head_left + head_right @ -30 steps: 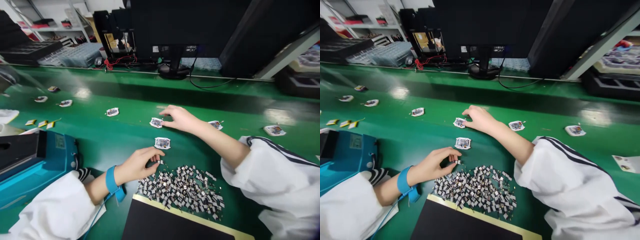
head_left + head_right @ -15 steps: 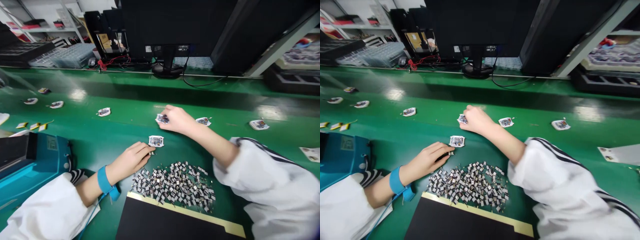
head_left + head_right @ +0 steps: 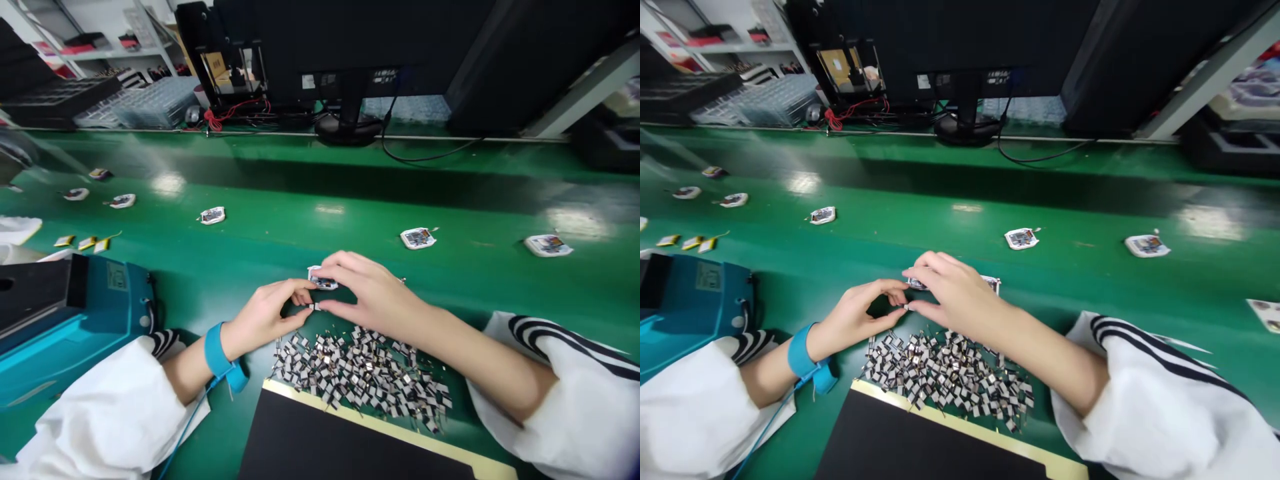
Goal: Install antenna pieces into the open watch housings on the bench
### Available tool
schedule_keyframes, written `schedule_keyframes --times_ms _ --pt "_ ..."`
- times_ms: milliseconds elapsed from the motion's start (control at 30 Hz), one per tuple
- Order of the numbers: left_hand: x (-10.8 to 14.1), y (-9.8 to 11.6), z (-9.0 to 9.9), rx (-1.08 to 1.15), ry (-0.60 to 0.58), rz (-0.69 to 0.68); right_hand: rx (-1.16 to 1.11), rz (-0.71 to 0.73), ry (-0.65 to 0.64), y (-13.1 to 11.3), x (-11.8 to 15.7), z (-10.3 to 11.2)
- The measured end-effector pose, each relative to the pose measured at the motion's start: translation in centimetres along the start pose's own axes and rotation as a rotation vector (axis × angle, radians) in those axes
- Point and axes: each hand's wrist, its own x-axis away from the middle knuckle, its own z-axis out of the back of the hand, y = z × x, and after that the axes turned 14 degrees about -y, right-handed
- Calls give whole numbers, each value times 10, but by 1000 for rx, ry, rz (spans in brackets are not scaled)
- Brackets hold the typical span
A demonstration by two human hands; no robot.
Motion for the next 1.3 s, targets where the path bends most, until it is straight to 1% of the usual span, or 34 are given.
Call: schedule_keyframes --times_ms 100,200,333,467,533,567,633,667,700,800,867,933,1100,1233,1300 --pt "0 2 1 -6 49 -25 -156 21 76 -5 4 -13" --pt "-1 4 1 -17 70 -58 -212 12 116 -6 9 -22" --pt "-1 4 0 -47 65 -62 -276 -21 75 -7 6 -25" --pt "0 2 -1 -74 52 -69 -336 -147 46 -9 5 -19" --pt "0 1 -1 -63 51 -43 -323 -215 11 -8 8 -14" --pt "0 0 0 -54 56 -28 -295 -232 -28 -7 11 -12" --pt "-1 0 2 -42 79 -14 -208 -235 -100 -4 16 -7" --pt "-3 0 3 -45 94 -17 -160 -229 -113 -2 18 -6" --pt "-5 -1 4 -56 110 -25 -115 -228 -101 1 18 -5" --pt "-15 -3 6 -117 139 -52 -32 -262 8 10 13 -7" --pt "-22 -6 5 -172 128 -74 -24 -256 32 16 7 -13" --pt "-27 -8 4 -226 93 -92 -36 -219 46 21 2 -20" --pt "-27 -6 3 -352 16 -106 -95 -136 118 26 0 -28" --pt "-28 1 3 -424 -29 -62 -94 -128 117 26 2 -26" --pt "-29 4 3 -413 -65 -25 -86 -128 116 26 2 -26"
